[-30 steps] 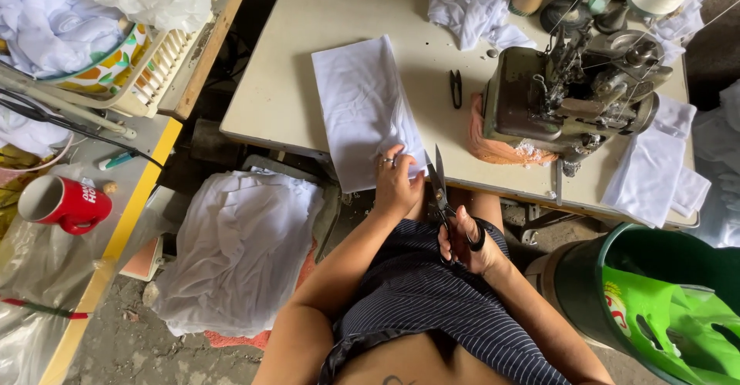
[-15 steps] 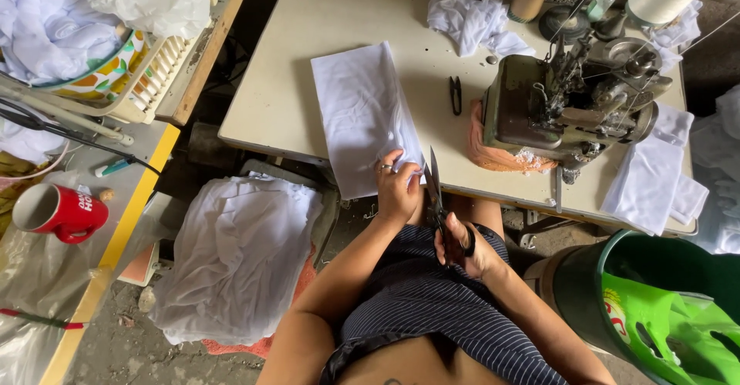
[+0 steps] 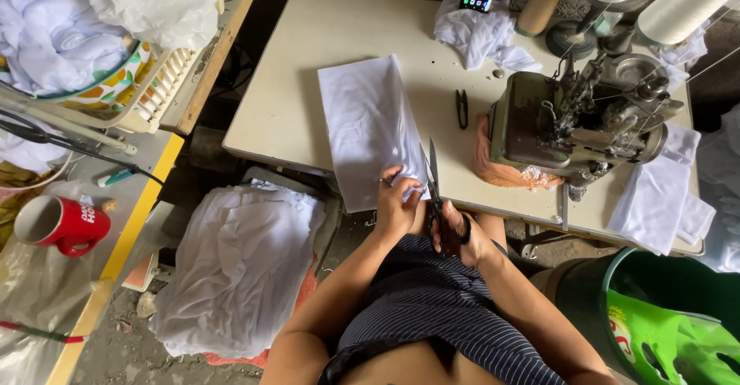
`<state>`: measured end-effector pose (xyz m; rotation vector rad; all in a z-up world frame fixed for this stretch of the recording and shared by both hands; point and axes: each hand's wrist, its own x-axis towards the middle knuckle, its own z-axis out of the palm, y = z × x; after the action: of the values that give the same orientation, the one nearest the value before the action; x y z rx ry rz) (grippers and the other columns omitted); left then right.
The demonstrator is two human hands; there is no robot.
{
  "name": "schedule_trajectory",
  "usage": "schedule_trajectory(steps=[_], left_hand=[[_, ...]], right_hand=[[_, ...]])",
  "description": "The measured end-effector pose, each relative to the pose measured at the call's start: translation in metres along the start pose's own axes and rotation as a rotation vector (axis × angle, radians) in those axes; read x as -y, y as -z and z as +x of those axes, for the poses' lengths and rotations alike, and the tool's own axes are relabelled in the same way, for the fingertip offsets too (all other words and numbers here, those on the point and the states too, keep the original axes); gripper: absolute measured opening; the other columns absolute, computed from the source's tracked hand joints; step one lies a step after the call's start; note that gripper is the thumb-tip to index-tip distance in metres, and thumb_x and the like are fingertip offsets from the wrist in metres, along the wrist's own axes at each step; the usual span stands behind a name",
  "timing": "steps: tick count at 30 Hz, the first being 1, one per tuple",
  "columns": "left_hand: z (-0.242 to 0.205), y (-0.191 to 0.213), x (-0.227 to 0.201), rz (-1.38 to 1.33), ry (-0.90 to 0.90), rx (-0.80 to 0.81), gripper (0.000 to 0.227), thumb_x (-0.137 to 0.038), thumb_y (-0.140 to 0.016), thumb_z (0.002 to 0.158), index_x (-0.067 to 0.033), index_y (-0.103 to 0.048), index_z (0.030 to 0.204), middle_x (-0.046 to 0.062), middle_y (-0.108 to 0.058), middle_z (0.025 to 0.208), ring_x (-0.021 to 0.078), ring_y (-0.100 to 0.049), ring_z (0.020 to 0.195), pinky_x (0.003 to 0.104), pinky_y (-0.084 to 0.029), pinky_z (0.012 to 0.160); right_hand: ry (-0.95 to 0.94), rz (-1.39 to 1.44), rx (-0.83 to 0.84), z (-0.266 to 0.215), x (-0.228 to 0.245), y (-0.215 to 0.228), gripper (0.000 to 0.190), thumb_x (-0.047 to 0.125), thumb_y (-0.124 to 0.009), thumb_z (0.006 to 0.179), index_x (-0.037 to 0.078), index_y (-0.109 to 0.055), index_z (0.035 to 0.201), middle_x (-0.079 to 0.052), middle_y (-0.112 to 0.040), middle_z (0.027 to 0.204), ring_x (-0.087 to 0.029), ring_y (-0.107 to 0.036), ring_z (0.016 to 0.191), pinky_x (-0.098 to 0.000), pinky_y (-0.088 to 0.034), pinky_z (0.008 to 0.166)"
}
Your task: Cutting and folding small pieces of white fabric at a sewing workstation.
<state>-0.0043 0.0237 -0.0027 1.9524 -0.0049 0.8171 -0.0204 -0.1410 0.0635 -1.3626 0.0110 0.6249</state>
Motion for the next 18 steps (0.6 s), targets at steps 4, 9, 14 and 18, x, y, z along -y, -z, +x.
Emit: schedule_trajectory(steps=[4, 9, 14, 18], left_hand=[[0.005, 0.013, -0.007, -0.024, 0.047, 0.005, 0.027, -0.003, -0.081, 0.076, -0.0215, -0.068, 0.092, 0.011, -0.053, 0.123, 0.0343, -0.062, 0.116, 0.039, -0.050, 0.097], [0.016, 0.035, -0.027, -0.160, 0.313, 0.068, 0.017, -0.013, -0.080, 0.085, -0.0191, -0.068, 0.094, 0.012, -0.055, 0.119, 0.0344, -0.064, 0.106, 0.040, -0.053, 0.087], [0.023, 0.036, -0.018, -0.219, 0.524, 0.121, 0.014, -0.025, -0.080, 0.086, -0.0223, -0.072, 0.097, 0.009, -0.060, 0.109, 0.0286, -0.066, 0.101, 0.036, -0.052, 0.084], [0.040, 0.064, -0.046, -0.250, 0.424, 0.130, 0.014, -0.020, -0.078, 0.088, -0.0135, -0.070, 0.098, 0.016, -0.063, 0.101, 0.0302, -0.062, 0.096, 0.039, -0.050, 0.084]], right_hand=[[0.049, -0.032, -0.058, 0.027, -0.005, 0.000, 0.071, 0.058, -0.070, 0.095, -0.004, -0.060, 0.063, -0.015, -0.046, 0.041, -0.016, -0.034, 0.022, -0.0252, -0.023, 0.019], [-0.107, 0.068, 0.106, 0.033, 0.008, -0.002, 0.078, 0.080, -0.056, 0.089, 0.003, -0.064, 0.074, -0.015, -0.055, 0.056, -0.029, -0.057, 0.047, -0.0319, -0.034, 0.041], [-0.182, 0.132, 0.148, 0.045, 0.023, -0.020, 0.077, 0.078, -0.053, 0.091, 0.003, -0.060, 0.081, -0.013, -0.053, 0.061, -0.029, -0.057, 0.052, -0.0353, -0.032, 0.048], [-0.181, 0.121, 0.095, 0.036, 0.014, -0.021, 0.075, 0.074, -0.055, 0.092, 0.001, -0.061, 0.078, -0.016, -0.053, 0.059, -0.033, -0.058, 0.050, -0.0362, -0.033, 0.046]])
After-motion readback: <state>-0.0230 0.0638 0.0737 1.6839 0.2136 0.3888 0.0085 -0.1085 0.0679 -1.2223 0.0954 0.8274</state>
